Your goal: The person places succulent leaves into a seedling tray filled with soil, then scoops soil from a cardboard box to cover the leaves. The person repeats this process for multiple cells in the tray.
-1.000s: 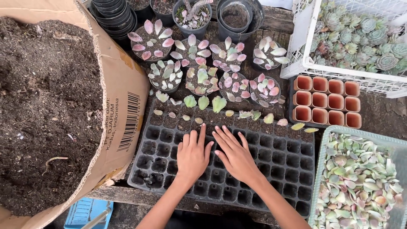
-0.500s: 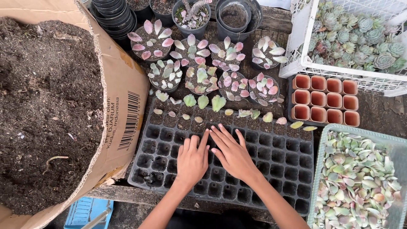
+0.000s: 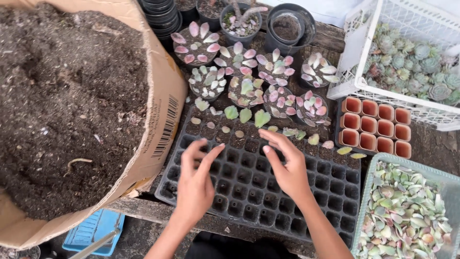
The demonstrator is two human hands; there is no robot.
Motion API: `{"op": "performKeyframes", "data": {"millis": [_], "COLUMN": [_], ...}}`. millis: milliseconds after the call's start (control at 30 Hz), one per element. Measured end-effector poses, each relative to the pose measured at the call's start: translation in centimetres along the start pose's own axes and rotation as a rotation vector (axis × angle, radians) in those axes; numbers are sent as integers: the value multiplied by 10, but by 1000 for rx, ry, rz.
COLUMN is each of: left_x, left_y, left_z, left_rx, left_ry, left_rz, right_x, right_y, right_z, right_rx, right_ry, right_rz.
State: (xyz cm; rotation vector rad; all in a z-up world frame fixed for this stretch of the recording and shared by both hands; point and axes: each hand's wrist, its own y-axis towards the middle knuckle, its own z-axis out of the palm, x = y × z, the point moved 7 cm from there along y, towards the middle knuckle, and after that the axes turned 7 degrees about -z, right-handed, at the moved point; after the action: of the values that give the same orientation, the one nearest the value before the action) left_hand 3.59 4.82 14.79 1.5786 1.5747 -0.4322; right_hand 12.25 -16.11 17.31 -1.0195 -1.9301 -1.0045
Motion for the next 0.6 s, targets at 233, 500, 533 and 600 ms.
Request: {"op": "performKeyframes", "data": {"millis": [233, 500, 533, 600], "left_x": [5, 150, 146, 157], "left_y": [8, -8, -4, -19], "left_z": [-133, -201, -208, -206], "left_rx": [-239, 87, 81, 253], "left_ry": [241, 143, 147, -8], "left_rz": [37, -591, -589, -915], "right_x": [85, 153, 160, 143], "right_y": [50, 122, 135, 146], "right_z": [81, 224, 235, 275], "right_rx": [288, 695, 693, 1062], "right_ry": [-316, -178, -177, -325], "right_rz": [-511, -699, -706, -395]}}
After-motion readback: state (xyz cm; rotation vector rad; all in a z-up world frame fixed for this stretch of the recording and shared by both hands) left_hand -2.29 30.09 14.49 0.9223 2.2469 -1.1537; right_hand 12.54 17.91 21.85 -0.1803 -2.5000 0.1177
